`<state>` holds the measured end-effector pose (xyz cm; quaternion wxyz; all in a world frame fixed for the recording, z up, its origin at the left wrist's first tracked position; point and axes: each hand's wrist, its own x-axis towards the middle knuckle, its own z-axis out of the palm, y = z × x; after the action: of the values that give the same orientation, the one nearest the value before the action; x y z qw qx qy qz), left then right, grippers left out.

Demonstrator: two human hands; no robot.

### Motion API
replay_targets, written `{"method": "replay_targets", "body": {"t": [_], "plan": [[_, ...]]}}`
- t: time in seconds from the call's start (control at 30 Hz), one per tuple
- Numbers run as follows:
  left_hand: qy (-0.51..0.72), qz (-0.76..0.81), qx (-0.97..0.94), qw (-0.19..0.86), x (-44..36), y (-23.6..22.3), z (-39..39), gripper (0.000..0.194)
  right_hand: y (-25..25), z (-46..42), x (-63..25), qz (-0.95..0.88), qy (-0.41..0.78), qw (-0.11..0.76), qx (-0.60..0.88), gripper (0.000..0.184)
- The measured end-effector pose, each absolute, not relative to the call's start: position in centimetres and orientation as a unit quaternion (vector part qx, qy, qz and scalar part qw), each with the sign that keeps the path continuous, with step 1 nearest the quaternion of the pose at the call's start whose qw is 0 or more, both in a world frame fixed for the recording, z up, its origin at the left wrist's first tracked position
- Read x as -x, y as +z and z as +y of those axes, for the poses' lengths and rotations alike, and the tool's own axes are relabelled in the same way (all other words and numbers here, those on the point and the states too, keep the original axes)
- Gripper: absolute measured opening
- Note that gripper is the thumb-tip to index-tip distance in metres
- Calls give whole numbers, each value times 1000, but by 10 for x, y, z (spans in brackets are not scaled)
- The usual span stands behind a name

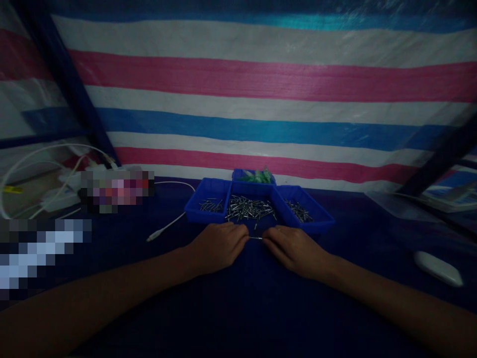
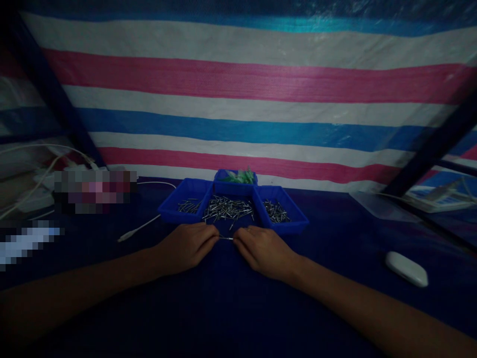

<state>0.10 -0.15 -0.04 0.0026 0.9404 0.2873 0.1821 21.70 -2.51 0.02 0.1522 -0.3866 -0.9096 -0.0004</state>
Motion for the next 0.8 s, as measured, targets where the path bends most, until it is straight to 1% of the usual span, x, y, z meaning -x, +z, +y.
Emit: {"method": "replay_targets", "body": {"t": [0.27, 0.47, 0.63, 0.8], "plan": [[197, 266, -944, 8, 0, -1, -1, 10, -3, -26, -219, -904, 25, 173, 390, 5], [204, 246, -948, 10, 1, -1, 0, 7, -3, -25, -220, -910, 20, 179, 373, 5], [205, 245, -948, 11, 1, -2, 0, 7, -1, -26, -219, -912, 27, 167, 374, 7], [207, 248, -946, 5, 1, -4, 2, 9, -1, -26, -219, -911, 22, 173, 374, 7]]}}
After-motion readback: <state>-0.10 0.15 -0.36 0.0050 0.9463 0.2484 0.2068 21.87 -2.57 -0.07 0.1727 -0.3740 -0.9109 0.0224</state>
